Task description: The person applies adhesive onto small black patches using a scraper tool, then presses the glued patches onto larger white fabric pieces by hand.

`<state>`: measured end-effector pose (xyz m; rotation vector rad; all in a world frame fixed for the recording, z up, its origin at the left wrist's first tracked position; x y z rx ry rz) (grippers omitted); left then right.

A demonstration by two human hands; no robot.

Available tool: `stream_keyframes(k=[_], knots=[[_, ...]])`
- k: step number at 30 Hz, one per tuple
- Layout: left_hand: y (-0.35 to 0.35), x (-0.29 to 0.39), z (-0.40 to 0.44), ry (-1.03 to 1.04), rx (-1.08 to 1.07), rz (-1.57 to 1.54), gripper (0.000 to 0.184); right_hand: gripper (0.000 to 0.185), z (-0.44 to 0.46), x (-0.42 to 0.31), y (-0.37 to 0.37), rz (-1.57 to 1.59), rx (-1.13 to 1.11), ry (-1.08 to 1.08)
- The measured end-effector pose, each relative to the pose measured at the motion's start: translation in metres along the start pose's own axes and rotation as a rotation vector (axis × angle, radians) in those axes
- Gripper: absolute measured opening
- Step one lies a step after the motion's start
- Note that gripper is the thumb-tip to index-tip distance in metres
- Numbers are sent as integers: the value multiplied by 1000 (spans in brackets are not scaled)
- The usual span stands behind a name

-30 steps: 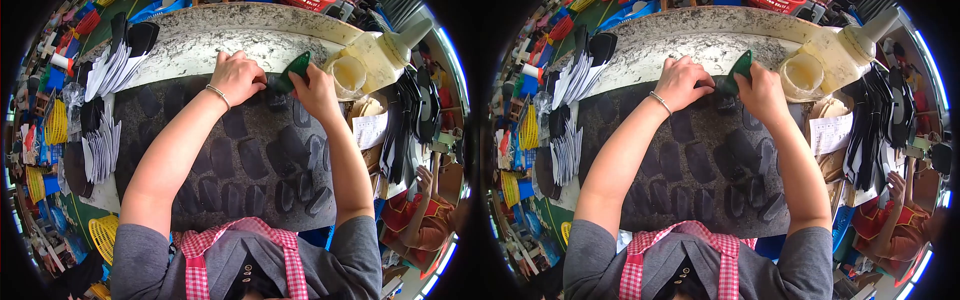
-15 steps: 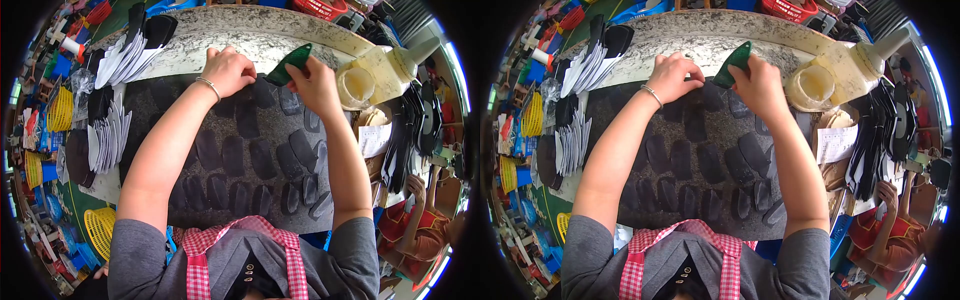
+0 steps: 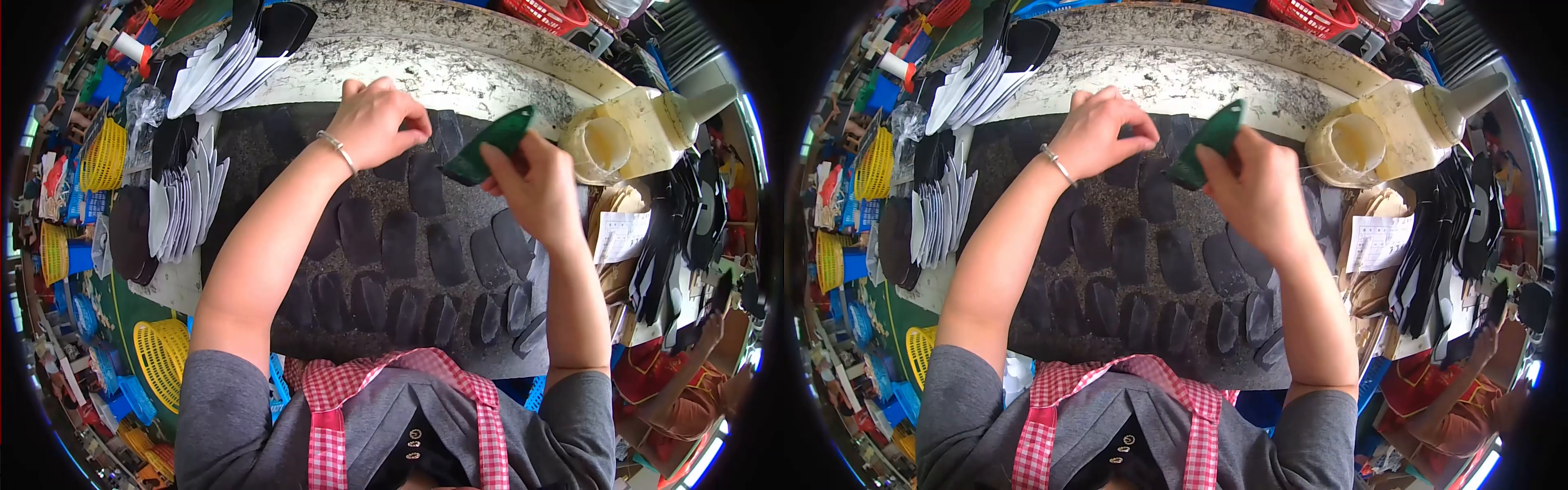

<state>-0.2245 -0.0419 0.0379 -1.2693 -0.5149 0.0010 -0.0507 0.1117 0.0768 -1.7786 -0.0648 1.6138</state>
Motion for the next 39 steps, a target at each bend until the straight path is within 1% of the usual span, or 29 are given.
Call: stream_keyframes(k=[1, 2, 4, 7, 10, 11, 12, 15, 16, 18, 20, 22, 24, 25, 26, 28, 31, 34, 36, 38, 39], knots=[[2, 2, -9, 13, -28, 11, 9, 26, 0, 2, 11, -13, -12, 17], [4, 1, -15, 10, -87, 4, 7, 25, 1, 0, 19, -46, 6, -37], [12, 2, -24, 1, -96, 48, 6, 24, 7, 12, 36, -151, 70, -153], [12, 6, -29, 22, -39, 76, 6, 24, 2, 17, 35, -243, 37, -268], [14, 9, -31, 35, -10, 116, 6, 23, -31, -3, 11, -219, -253, -121], [13, 10, -32, 60, 23, 133, 5, 21, -44, -16, -2, -143, -269, 45], [9, 13, -34, 65, 74, 105, 5, 18, -55, -14, -11, -96, -208, 87], [-6, 35, -48, 97, 182, 2, 5, 14, -76, -8, -20, -61, -106, 54], [-8, 46, -54, 106, 136, -23, 6, 14, -79, -4, -19, -48, -57, 53], [-7, 69, -70, 212, 131, -45, 6, 14, -82, -1, -20, -6, 29, 61], [4, 83, -82, 232, 44, -67, 8, 14, -82, 1, -22, 58, 92, 75], [21, 88, -88, 282, 71, -73, 9, 13, -88, 0, -19, -7, 32, 62], [33, 87, -90, 272, 73, -54, 9, 12, -93, 6, -13, -113, -39, 24], [37, 88, -90, 266, 70, -50, 10, 12, -96, 13, -5, -97, 10, -75], [37, 88, -91, 266, 70, -34, 10, 12, -100, 21, -1, -182, -9, -75], [36, 89, -92, 265, 66, 1, 10, 13, -111, 29, 2, -155, -33, -118], [33, 93, -92, 273, 67, 14, 10, 10, -132, 11, -21, -175, -286, -94], [30, 95, -87, 241, 40, -28, 8, 9, -125, 18, -48, -67, -34, 119], [31, 100, -81, 242, 53, -56, 6, 9, -112, 17, -55, -99, 54, 85], [34, 109, -72, 270, 103, -66, 5, 11, -102, 32, -44, -114, 64, -6], [39, 114, -69, 283, 118, -60, 4, 12, -99, 33, -39, -124, 29, -9]])
Point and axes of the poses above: each hand's wrist, its own z-axis towards the middle knuckle, its own y-axis out of the palm, x = y × z, the point moved 3 cm from there along z, towards the middle knuckle, and after that the axes turned 5 degrees about y, right-handed, at the moved point
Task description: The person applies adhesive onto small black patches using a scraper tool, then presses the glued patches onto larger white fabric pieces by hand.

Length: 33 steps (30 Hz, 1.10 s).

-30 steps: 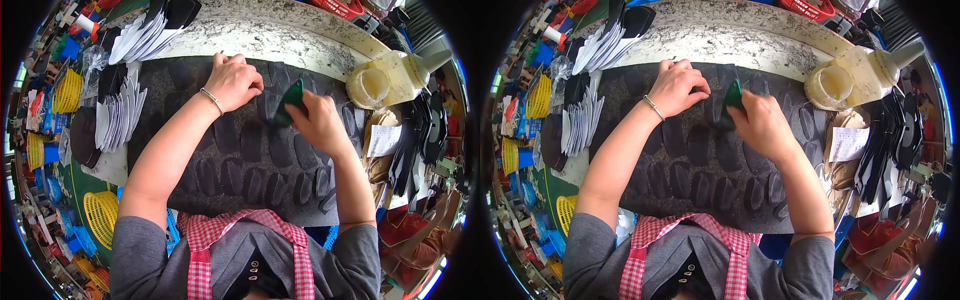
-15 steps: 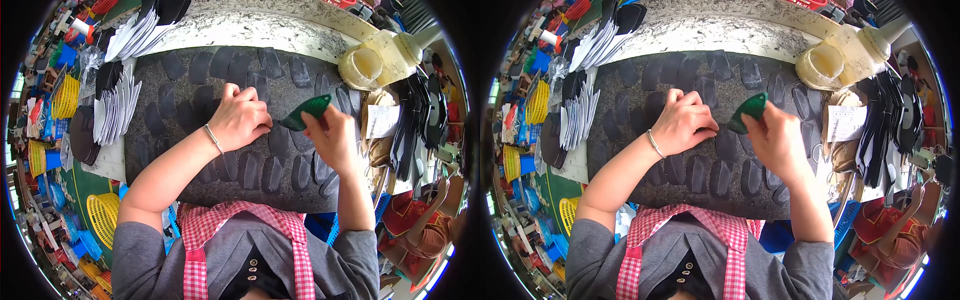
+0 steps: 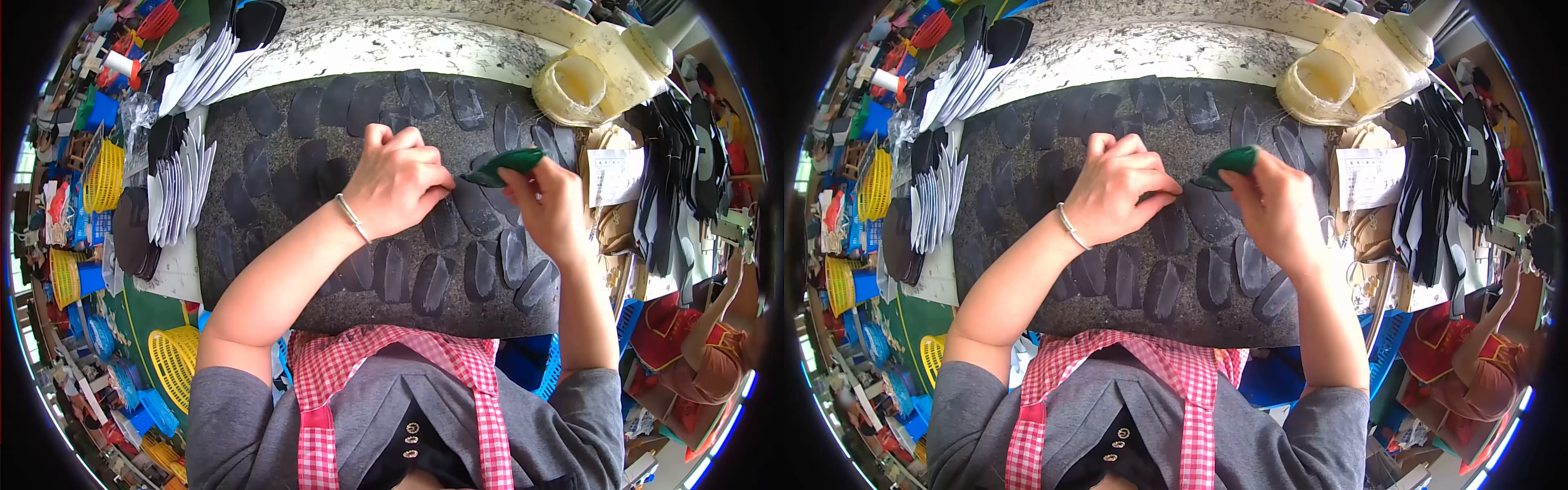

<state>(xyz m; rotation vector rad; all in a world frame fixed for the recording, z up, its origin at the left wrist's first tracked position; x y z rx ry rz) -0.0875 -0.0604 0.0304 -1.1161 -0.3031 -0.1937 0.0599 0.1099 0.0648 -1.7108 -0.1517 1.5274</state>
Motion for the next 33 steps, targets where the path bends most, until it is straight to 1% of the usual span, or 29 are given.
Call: stream_keyframes(k=[1, 3, 6, 9, 10, 11, 14, 15, 17, 18, 20, 23, 25, 27, 28, 29, 31, 32, 33], knots=[[5, 1, 3, 17, -12, 30, 4, 10, 2, 4, 5, -85, 27, -150], [16, 2, 7, 41, -38, 87, 4, 11, -7, -4, 4, -136, -80, -132], [18, 1, 7, 25, -60, 69, 3, 9, -27, -13, -15, -231, -225, -135], [11, 0, 17, -24, -104, -6, 3, 9, -22, -7, -41, -31, -155, 76], [11, 0, 21, -47, -123, -42, 4, 11, -14, 1, -45, 12, -57, 135], [12, -1, 26, -39, -92, -40, 3, 9, -7, 7, -44, 51, 44, 36], [21, 2, 44, -10, 4, 4, 3, 7, 16, 25, -26, 14, 24, -33], [29, 1, 46, 4, -9, 34, 4, 9, 19, 26, -23, -29, 6, -136], [41, -4, 47, 23, -36, 96, 4, 10, 16, 28, -24, -120, -89, -117], [41, -5, 48, 22, -12, 71, 5, 10, 10, 24, -28, -154, -131, -131], [40, -5, 47, 6, -37, 64, 4, 11, -1, 13, -43, -222, -214, -153], [40, -6, 49, -16, -66, 56, 2, 10, 4, 16, -77, -96, 45, 103], [37, -5, 53, -37, -72, 23, 1, 13, 28, 27, -100, -94, 449, 55], [30, -5, 53, -75, -78, -36, 1, 21, 56, 49, -118, -256, 615, 75], [25, -6, 53, -82, -78, -28, 1, 26, 70, 63, -120, -308, 621, 83], [17, -10, 52, -103, -60, -27, 1, 26, 80, 71, -119, -389, 608, 48], [-3, -20, 46, -157, -23, -21, 2, 26, 89, 75, -111, -435, 591, 34], [-17, -29, 42, -183, -9, -7, 3, 26, 92, 75, -108, -444, 589, -7], [-30, -39, 36, -182, 45, 4, 4, 27, 98, 86, -107, -480, 563, 27]])
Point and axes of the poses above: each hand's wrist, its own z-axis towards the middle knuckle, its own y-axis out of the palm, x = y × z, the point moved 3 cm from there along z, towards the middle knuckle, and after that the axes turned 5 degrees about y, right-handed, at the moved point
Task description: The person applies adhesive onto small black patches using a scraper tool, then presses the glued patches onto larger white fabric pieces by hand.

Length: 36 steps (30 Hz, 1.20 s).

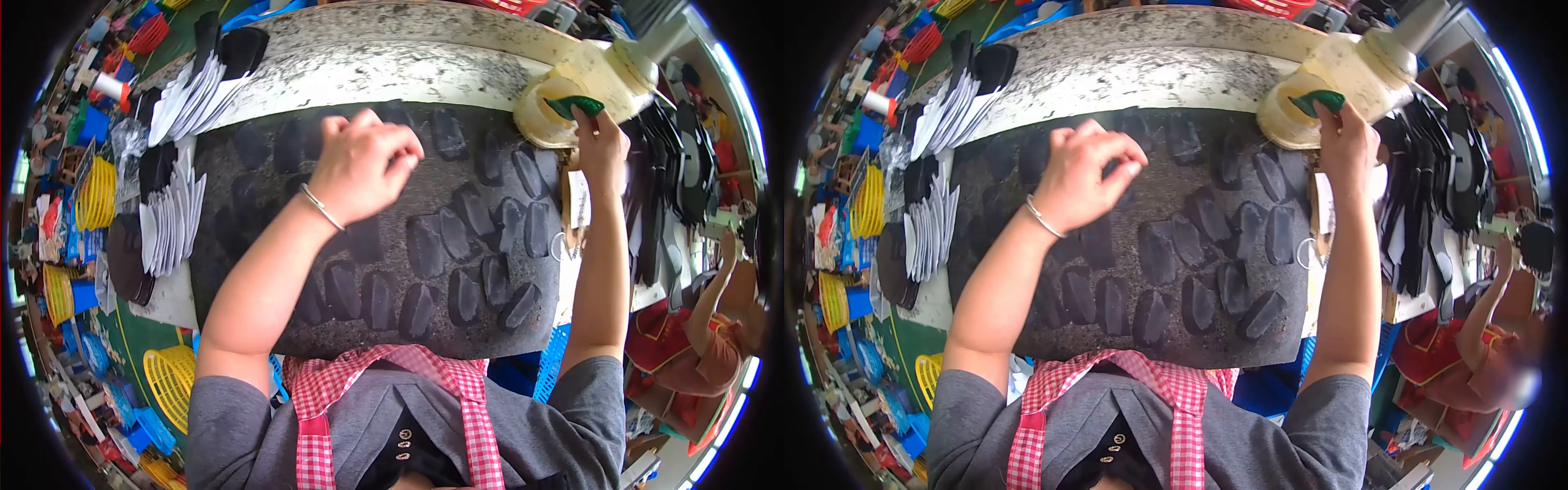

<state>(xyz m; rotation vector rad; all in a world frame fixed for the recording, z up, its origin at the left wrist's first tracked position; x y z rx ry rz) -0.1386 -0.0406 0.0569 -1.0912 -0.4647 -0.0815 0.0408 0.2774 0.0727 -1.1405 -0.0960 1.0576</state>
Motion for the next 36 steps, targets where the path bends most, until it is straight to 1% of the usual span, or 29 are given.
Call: stream_keyframes(k=[2, 3, 4, 6, 7, 8, 9, 11, 12, 14, 15, 16, 18, 19, 22, 23, 26, 27, 30, 31, 34, 35, 36], knots=[[-23, -29, -7, -34, 60, 59, 5, 30, 4, 11, 12, -54, -39, -39], [-34, -43, -12, -37, 94, 107, 6, 32, 8, 18, 14, -2, -68, 3], [-43, -57, -16, -55, 117, 96, 7, 31, 11, 13, 9, 73, -127, 196], [-60, -78, -22, -65, 129, 111, 9, 29, 16, 22, 4, 195, -119, 264], [-67, -85, -25, -93, 120, 105, 8, 28, 17, 32, 5, 407, -168, 315], [-68, -92, -26, -65, 112, 93, 8, 26, 16, 40, 7, 617, -215, 366], [-68, -100, -27, -36, 106, 80, 7, 25, 13, 38, 5, 696, -236, 468], [-59, -111, -30, 23, 85, 47, 7, 24, -5, 3, 11, 710, -353, 510], [-56, -105, -30, -8, 16, 97, 8, 24, -19, -23, 17, 715, -411, 535], [-44, -104, -27, -19, -39, 56, 8, 26, -52, -92, 38, 874, -560, 434], [-39, -107, -25, 8, -6, 57, 7, 26, -62, -119, 49, 903, -599, 395], [-38, -112, -23, -9, -12, 71, 7, 26, -69, -142, 59, 933, -638, 356], [-38, -121, -20, -46, -24, 98, 7, 25, -70, -172, 85, 921, -600, 254], [-36, -127, -19, -56, -33, 119, 7, 24, -67, -183, 97, 858, -563, 197], [-28, -133, -14, -45, -99, 140, 7, 26, -60, -211, 119, 617, -476, 162], [-24, -134, -12, -57, -127, 150, 5, 28, -59, -213, 125, 527, -454, 120], [-22, -133, -10, -59, -149, 174, 3, 30, -60, -224, 126, 307, -467, -43], [-22, -133, -10, -33, -119, 179, 3, 30, -62, -225, 123, 290, -537, -48], [-20, -132, -8, -57, -138, 198, 4, 28, -69, -240, 88, 357, -727, 33], [-19, -134, -8, -59, -155, 194, 5, 25, -64, -234, 85, 457, -721, 84], [-31, -144, -6, -120, -106, 92, 5, 25, -44, -247, 71, 478, -513, 98], [-38, -152, -5, -135, -68, 99, 6, 23, -40, -249, 76, 467, -464, 88], [-47, -156, -4, -177, -81, 98, 5, 23, -39, -251, 86, 456, -455, 69]])
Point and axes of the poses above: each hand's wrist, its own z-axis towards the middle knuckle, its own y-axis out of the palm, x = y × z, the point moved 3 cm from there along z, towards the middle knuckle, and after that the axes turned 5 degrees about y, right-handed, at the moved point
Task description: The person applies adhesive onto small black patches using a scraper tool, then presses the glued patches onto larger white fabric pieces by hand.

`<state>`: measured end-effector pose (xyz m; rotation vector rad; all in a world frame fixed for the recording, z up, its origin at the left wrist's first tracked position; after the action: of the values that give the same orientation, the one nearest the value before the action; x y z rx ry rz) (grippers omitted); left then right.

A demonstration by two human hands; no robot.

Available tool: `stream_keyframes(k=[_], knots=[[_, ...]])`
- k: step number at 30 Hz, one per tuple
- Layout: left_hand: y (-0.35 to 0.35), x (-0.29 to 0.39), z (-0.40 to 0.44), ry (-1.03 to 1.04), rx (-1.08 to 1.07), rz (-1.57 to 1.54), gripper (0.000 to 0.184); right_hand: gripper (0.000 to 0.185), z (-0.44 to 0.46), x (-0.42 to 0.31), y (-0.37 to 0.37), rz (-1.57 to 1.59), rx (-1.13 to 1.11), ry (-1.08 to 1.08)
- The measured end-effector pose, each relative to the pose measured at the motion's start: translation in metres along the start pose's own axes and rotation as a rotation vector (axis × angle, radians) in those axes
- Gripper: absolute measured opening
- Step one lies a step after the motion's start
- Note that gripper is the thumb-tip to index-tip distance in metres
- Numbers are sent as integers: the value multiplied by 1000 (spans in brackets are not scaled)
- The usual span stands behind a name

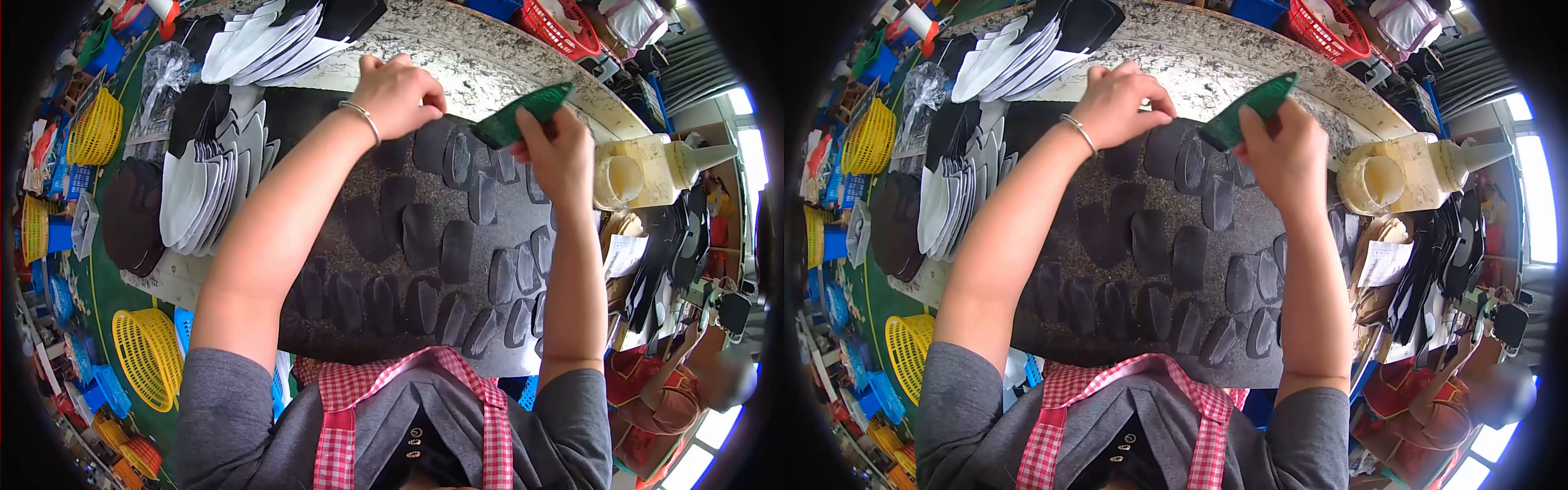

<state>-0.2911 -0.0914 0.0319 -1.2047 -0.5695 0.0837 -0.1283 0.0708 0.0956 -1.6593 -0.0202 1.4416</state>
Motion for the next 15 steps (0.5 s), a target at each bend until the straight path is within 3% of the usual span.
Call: stream_keyframes(k=[9, 12, 15], knots=[[9, -13, -11, 6, -71, 79, 7, 27, 1, 21, 61, -249, -90, -219], [8, -9, -10, 13, -55, 123, 7, 25, -21, 0, 38, -179, -270, -91], [0, -14, -12, -28, 29, 92, 4, 22, -22, -21, 23, -34, -152, -77]])
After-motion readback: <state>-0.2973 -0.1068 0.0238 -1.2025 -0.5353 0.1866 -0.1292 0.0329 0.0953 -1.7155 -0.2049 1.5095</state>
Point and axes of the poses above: each hand's wrist, its own z-axis towards the middle knuckle, its own y-axis out of the palm, x = y × z, the point moved 3 cm from there along z, towards the middle knuckle, and after that the axes turned 5 degrees about y, right-handed, at the moved point
